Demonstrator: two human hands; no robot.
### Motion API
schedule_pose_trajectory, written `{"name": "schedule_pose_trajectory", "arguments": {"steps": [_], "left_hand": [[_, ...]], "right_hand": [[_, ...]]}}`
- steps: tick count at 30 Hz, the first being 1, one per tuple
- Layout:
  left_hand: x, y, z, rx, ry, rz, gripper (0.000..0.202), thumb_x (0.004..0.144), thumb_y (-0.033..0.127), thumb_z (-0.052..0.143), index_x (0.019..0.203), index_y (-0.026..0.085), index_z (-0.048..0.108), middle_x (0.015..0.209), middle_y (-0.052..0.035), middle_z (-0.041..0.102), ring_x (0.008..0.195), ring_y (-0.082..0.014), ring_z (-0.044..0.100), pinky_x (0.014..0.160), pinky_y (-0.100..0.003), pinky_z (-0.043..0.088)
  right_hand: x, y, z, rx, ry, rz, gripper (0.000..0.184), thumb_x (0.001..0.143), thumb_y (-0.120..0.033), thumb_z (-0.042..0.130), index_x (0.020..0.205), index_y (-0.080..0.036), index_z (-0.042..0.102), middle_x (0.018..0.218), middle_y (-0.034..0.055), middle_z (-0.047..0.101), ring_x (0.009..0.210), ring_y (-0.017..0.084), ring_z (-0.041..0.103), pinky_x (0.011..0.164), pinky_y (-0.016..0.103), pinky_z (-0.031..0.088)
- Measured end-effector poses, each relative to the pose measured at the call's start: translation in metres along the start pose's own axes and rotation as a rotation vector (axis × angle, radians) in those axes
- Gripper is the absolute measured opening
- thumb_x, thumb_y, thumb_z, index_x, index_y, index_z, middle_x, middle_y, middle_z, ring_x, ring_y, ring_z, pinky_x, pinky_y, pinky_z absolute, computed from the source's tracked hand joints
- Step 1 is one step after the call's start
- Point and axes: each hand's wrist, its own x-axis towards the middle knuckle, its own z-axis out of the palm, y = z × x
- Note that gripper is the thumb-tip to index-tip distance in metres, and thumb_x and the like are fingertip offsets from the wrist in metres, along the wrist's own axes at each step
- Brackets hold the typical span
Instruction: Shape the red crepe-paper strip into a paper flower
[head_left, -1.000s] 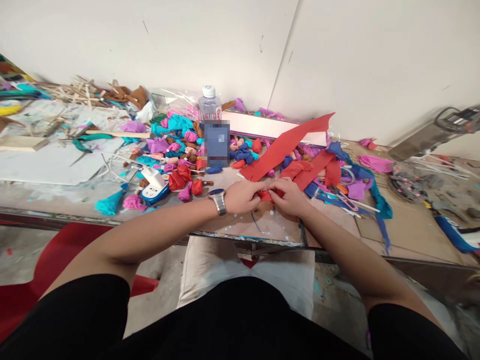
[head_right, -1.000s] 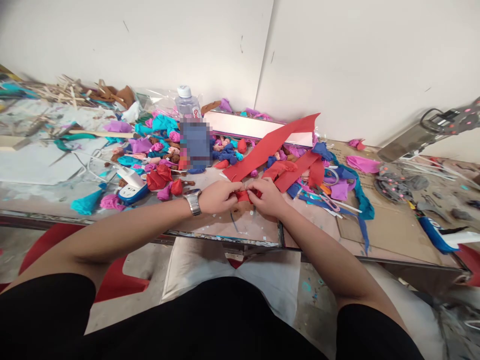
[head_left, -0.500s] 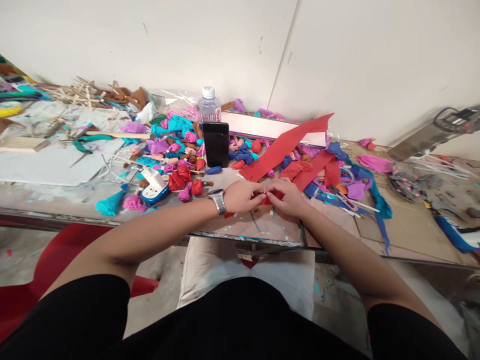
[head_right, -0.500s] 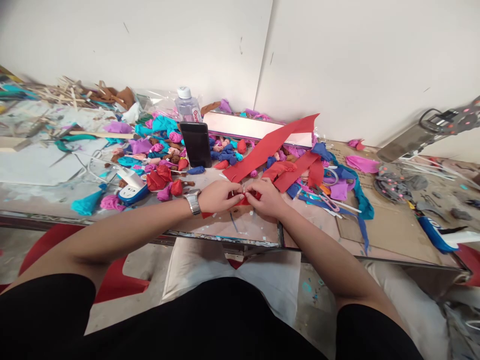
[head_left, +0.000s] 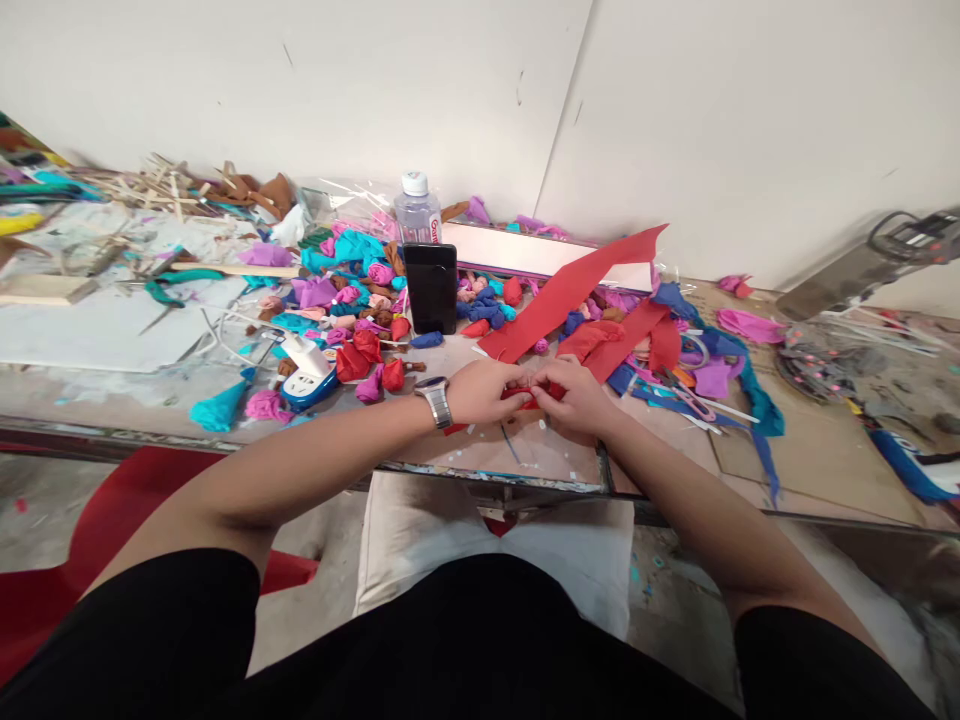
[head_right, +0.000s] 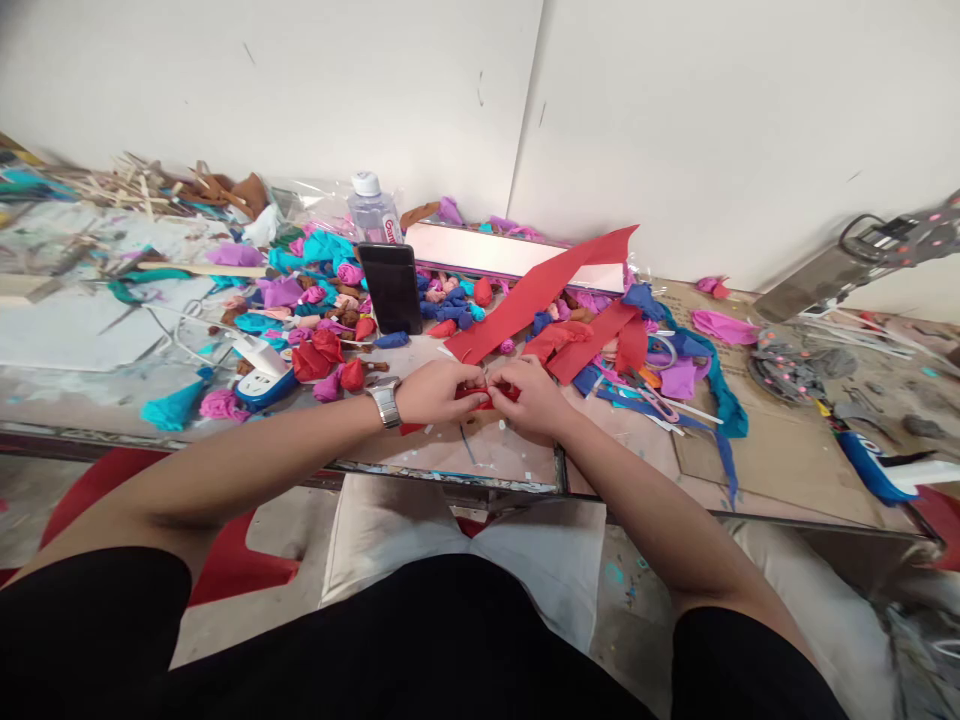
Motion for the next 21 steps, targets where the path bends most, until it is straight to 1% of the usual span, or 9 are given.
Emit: {"name": "schedule_pose_trajectory", "arguments": {"steps": [2, 5, 7, 9, 12, 16, 21], "left_hand": [[0.0002, 0.0006, -0.001, 0.002, 0.003, 0.002, 0.032, 0.102, 0.045, 0.058, 0.092, 0.018, 0.072, 0.079, -0.0034, 0.074, 0.067, -0.0148, 0.059, 0.067, -0.029, 0.034], [0.0003, 0.0009, -0.0017, 0.01, -0.018, 0.014, 0.045, 0.105, 0.056, 0.053, 0.088, 0.018, 0.071, 0.072, -0.0028, 0.069, 0.062, -0.0144, 0.054, 0.064, -0.029, 0.031], [0.0003, 0.0005, -0.0014, 0.033, -0.04, 0.018, 0.049, 0.103, 0.061, 0.056, 0.087, 0.018, 0.07, 0.071, -0.003, 0.068, 0.062, -0.0147, 0.052, 0.063, -0.03, 0.029], [0.0, -0.0002, -0.0005, 0.068, -0.059, 0.018, 0.042, 0.1, 0.057, 0.061, 0.088, 0.019, 0.071, 0.075, -0.004, 0.07, 0.065, -0.0157, 0.055, 0.064, -0.03, 0.029], [-0.0003, -0.0016, 0.0013, 0.116, -0.068, 0.02, 0.027, 0.098, 0.045, 0.063, 0.094, 0.02, 0.073, 0.085, -0.0062, 0.077, 0.073, -0.0186, 0.063, 0.066, -0.03, 0.031], [0.0001, -0.0035, 0.0029, 0.147, -0.039, 0.013, 0.023, 0.098, 0.038, 0.06, 0.1, 0.02, 0.075, 0.092, -0.0079, 0.08, 0.079, -0.0209, 0.069, 0.067, -0.031, 0.034], [0.0007, -0.0059, 0.0037, 0.094, -0.01, 0.002, 0.02, 0.097, 0.034, 0.06, 0.107, 0.021, 0.072, 0.095, -0.0064, 0.081, 0.082, -0.0218, 0.071, 0.07, -0.031, 0.037]], "right_hand": [[-0.0005, 0.0005, 0.0001, 0.003, 0.009, -0.006, 0.011, 0.099, -0.027, 0.062, 0.094, -0.024, 0.071, 0.086, 0.0012, 0.079, 0.078, 0.019, 0.066, 0.09, 0.041, 0.041], [-0.001, 0.0004, 0.0003, 0.009, 0.017, -0.023, 0.01, 0.099, -0.026, 0.063, 0.093, -0.024, 0.071, 0.084, 0.0002, 0.078, 0.077, 0.019, 0.066, 0.09, 0.041, 0.04], [-0.0011, 0.0001, 0.0004, 0.012, 0.017, -0.035, 0.01, 0.099, -0.026, 0.063, 0.093, -0.024, 0.071, 0.086, 0.0002, 0.079, 0.079, 0.019, 0.066, 0.091, 0.041, 0.04], [-0.0011, 0.0001, 0.0005, 0.013, 0.016, -0.04, 0.01, 0.1, -0.026, 0.063, 0.093, -0.024, 0.071, 0.086, 0.0004, 0.079, 0.079, 0.019, 0.066, 0.092, 0.042, 0.04], [-0.0009, 0.0006, 0.0007, 0.002, 0.009, -0.03, 0.01, 0.099, -0.027, 0.064, 0.093, -0.024, 0.07, 0.085, 0.0007, 0.079, 0.078, 0.019, 0.065, 0.092, 0.042, 0.041], [-0.0004, 0.0005, 0.0004, -0.013, 0.007, -0.026, 0.009, 0.099, -0.025, 0.063, 0.091, -0.024, 0.068, 0.084, 0.0012, 0.078, 0.077, 0.019, 0.064, 0.09, 0.041, 0.041], [0.0003, -0.001, -0.0004, -0.011, 0.042, -0.043, 0.009, 0.099, -0.025, 0.062, 0.092, -0.024, 0.069, 0.081, 0.0, 0.076, 0.075, 0.018, 0.063, 0.087, 0.039, 0.04]]}}
